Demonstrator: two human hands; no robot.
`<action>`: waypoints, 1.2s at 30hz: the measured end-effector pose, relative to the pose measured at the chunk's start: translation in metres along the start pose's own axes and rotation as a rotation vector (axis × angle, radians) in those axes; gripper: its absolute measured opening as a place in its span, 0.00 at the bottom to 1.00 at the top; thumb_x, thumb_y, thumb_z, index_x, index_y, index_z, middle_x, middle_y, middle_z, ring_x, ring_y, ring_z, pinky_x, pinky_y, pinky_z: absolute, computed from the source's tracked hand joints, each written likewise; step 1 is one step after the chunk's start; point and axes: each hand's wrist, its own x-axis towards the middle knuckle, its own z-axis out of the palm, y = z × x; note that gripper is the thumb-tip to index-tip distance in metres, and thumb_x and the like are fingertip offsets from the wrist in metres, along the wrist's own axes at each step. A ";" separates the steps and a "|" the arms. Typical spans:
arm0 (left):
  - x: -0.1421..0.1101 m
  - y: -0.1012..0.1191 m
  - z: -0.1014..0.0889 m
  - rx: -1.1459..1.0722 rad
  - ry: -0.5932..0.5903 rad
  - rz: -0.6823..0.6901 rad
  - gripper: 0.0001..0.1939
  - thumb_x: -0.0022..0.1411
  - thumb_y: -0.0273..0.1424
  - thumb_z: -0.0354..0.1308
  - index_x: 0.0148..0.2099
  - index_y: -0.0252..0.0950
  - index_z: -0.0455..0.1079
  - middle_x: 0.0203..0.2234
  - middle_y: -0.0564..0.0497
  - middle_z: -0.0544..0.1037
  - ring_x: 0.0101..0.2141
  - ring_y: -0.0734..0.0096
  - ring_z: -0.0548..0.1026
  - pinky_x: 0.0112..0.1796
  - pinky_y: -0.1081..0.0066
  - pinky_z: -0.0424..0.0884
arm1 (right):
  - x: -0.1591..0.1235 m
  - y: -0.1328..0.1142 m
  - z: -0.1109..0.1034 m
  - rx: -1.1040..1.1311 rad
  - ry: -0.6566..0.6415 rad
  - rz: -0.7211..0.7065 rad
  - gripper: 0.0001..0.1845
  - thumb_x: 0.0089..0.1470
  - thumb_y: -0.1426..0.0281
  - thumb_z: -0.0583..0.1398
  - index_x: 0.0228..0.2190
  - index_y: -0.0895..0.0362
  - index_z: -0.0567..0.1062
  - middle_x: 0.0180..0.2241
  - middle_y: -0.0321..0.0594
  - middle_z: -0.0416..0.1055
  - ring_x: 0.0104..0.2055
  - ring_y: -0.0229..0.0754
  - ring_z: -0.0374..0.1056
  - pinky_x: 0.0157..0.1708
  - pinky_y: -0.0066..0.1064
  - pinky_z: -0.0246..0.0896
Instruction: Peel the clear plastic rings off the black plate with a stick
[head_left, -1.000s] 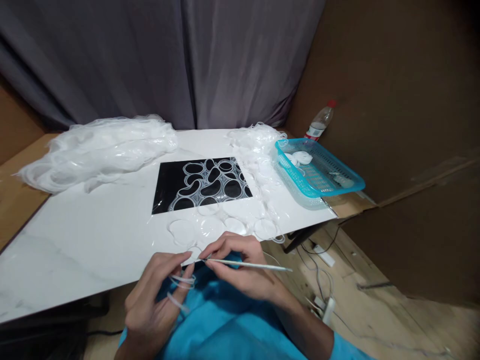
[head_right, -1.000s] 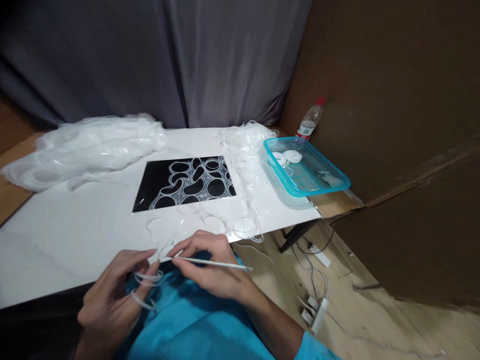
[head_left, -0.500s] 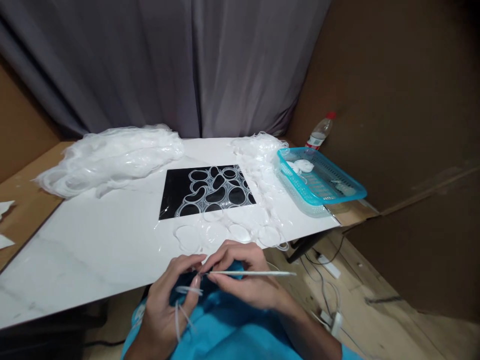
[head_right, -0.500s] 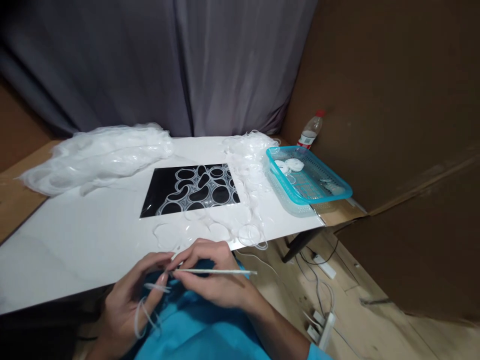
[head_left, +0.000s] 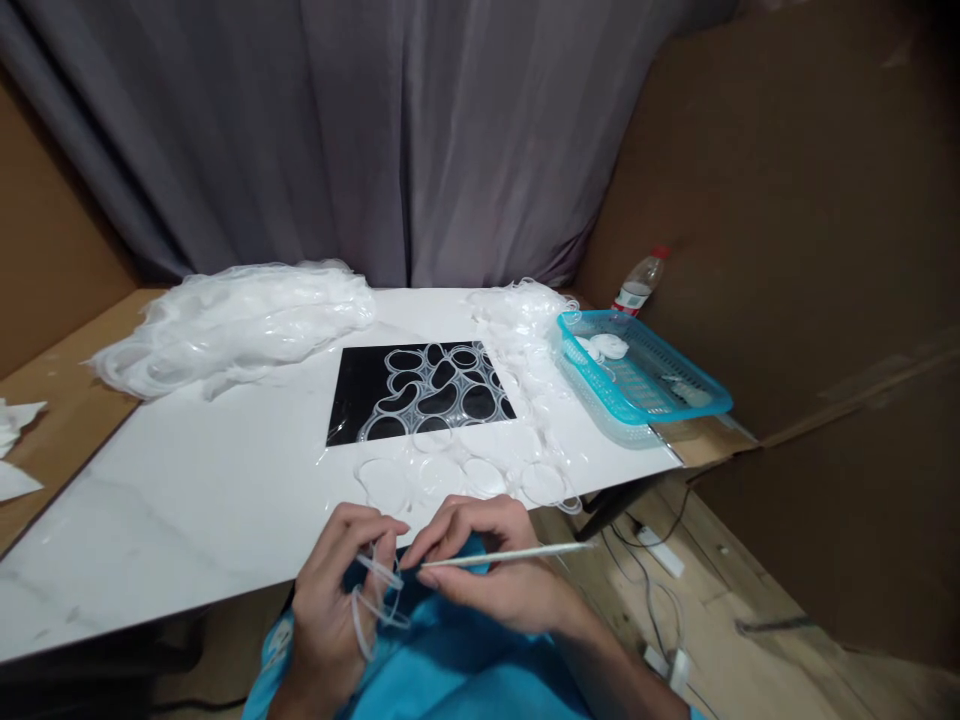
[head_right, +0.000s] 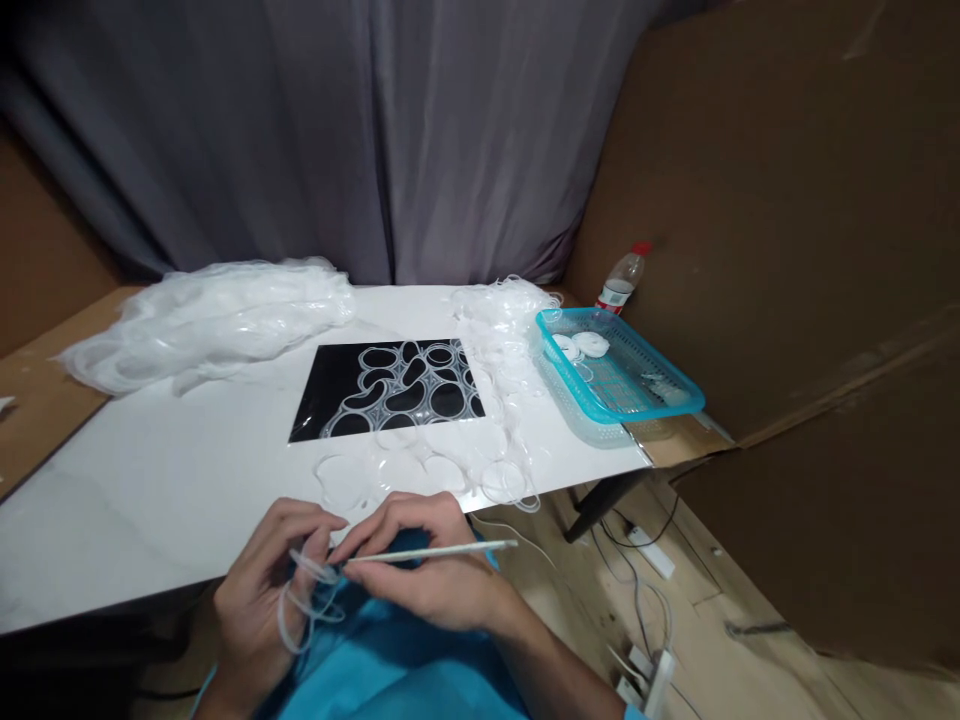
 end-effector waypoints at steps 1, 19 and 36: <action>0.001 0.001 -0.001 0.008 0.036 -0.010 0.10 0.78 0.28 0.58 0.42 0.40 0.78 0.38 0.48 0.75 0.39 0.64 0.78 0.37 0.68 0.75 | 0.001 -0.001 -0.004 -0.017 -0.008 0.003 0.08 0.62 0.69 0.74 0.32 0.53 0.82 0.41 0.42 0.88 0.41 0.44 0.83 0.44 0.38 0.77; -0.001 -0.007 0.017 0.487 -0.332 0.342 0.24 0.80 0.24 0.53 0.73 0.36 0.69 0.67 0.41 0.78 0.68 0.51 0.73 0.64 0.50 0.69 | 0.031 0.034 -0.062 -0.374 -0.031 0.161 0.10 0.63 0.64 0.73 0.33 0.55 0.84 0.41 0.42 0.84 0.45 0.45 0.80 0.46 0.36 0.74; -0.011 -0.007 0.023 0.527 -0.323 0.322 0.22 0.80 0.25 0.54 0.71 0.33 0.71 0.64 0.40 0.80 0.67 0.50 0.75 0.62 0.50 0.70 | 0.031 0.030 -0.065 -0.416 -0.127 0.129 0.09 0.66 0.63 0.72 0.35 0.54 0.84 0.45 0.45 0.84 0.49 0.49 0.79 0.50 0.42 0.75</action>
